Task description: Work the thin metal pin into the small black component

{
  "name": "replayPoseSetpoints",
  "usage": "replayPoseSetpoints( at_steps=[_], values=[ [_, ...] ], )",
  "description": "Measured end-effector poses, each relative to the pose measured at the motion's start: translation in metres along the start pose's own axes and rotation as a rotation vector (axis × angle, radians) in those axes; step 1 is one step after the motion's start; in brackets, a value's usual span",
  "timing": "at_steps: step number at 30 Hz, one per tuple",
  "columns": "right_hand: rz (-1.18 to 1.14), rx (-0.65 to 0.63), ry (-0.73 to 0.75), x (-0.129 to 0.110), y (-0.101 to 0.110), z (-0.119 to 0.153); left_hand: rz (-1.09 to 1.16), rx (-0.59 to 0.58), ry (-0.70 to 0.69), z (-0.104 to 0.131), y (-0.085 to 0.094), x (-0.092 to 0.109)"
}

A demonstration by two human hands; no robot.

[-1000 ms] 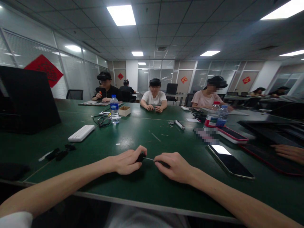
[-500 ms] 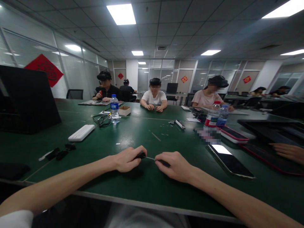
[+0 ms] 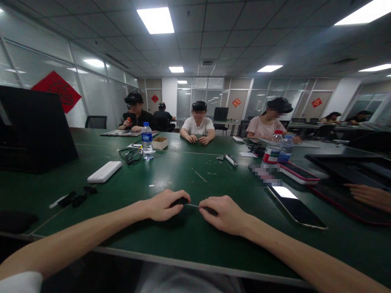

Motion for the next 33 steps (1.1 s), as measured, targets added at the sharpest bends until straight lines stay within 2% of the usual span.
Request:
replayPoseSetpoints(
  at_steps=[33],
  values=[
    [-0.001, 0.016, -0.016, 0.0007, -0.0004, -0.0005, -0.018, -0.015, 0.056, -0.0011, -0.0019, -0.0012]
  ],
)
Point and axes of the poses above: each hand's wrist, its own z-axis away from the middle knuckle, its own y-axis out of the back of the hand, x = y × z, the point moved 4 cm from there along -z, towards the middle knuckle, and after that the axes turned 5 degrees about z, right-handed, at the moved point
